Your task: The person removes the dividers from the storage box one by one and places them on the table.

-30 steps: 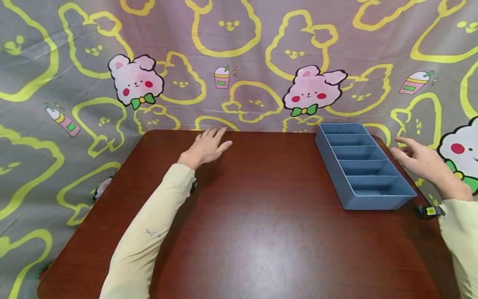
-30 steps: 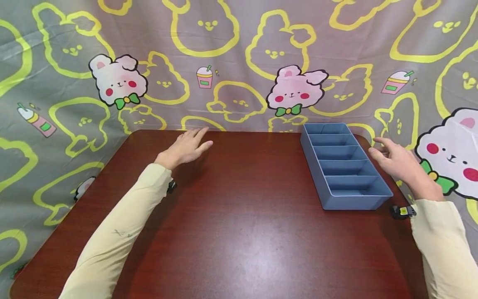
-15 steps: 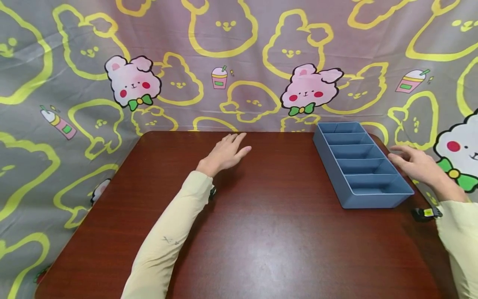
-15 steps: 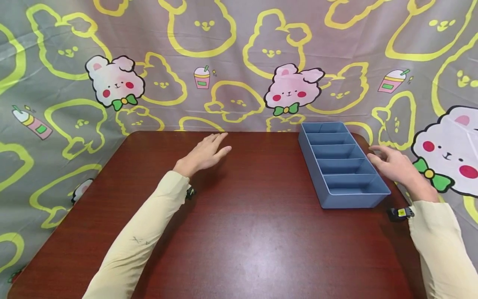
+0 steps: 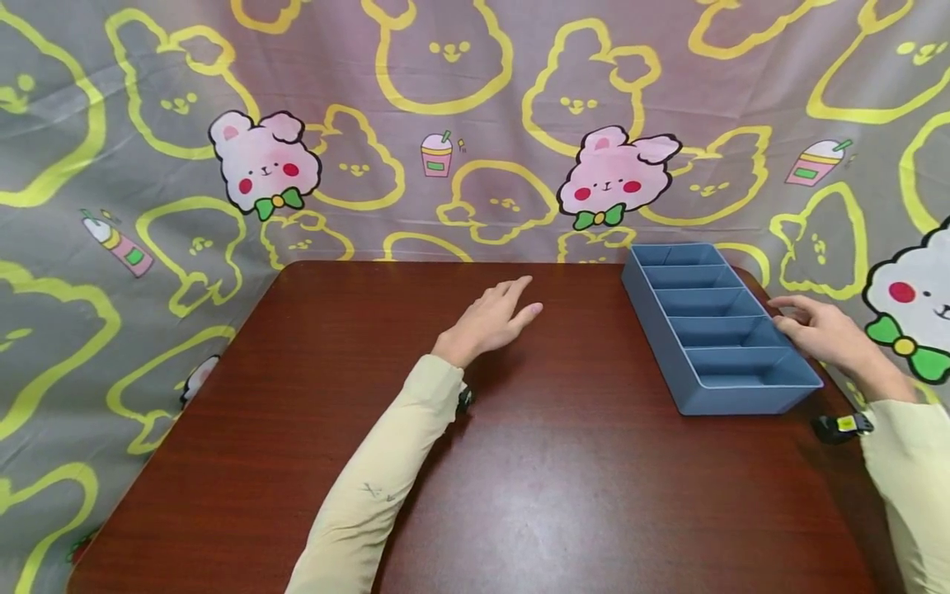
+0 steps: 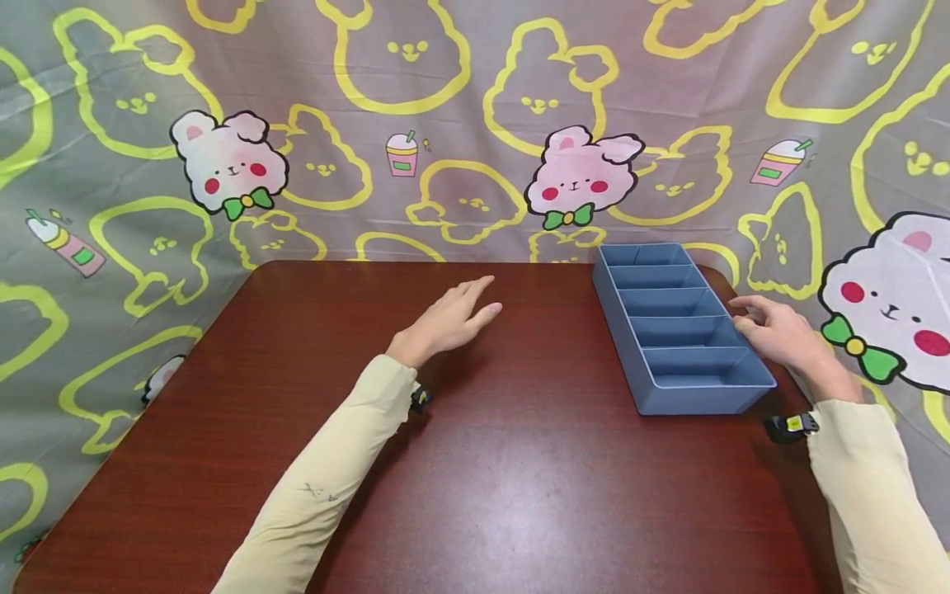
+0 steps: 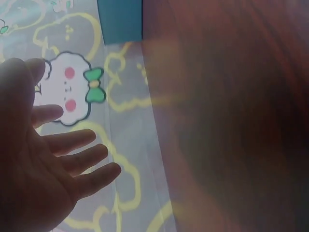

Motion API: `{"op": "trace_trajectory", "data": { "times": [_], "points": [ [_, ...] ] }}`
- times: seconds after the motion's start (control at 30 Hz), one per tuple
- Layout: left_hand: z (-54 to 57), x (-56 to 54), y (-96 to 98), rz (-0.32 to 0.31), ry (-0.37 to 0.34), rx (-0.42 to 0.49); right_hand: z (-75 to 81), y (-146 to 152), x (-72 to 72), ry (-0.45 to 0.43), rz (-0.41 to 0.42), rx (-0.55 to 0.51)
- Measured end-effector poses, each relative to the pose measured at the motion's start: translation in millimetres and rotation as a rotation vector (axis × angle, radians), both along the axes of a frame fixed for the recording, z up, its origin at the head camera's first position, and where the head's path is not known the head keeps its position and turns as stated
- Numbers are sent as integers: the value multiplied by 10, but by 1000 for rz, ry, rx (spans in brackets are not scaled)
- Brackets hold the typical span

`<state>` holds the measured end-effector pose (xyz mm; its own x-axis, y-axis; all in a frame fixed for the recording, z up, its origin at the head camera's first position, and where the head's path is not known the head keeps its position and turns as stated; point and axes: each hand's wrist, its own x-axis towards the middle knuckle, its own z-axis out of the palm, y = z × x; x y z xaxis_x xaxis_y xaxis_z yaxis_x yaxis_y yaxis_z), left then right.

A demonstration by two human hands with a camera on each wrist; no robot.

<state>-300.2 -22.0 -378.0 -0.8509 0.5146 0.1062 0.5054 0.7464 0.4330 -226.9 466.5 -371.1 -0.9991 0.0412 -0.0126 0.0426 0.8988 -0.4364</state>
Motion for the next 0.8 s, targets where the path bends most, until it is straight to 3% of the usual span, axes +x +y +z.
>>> {"op": "trace_trajectory", "data": {
  "times": [0.6, 0.8],
  "points": [
    [-113, 271, 701, -35, -78, 94, -9, 89, -104, -106, 35, -12],
    [-115, 395, 978, -72, -88, 108, -5, 77, -107, -101, 25, -12]
  ]
}}
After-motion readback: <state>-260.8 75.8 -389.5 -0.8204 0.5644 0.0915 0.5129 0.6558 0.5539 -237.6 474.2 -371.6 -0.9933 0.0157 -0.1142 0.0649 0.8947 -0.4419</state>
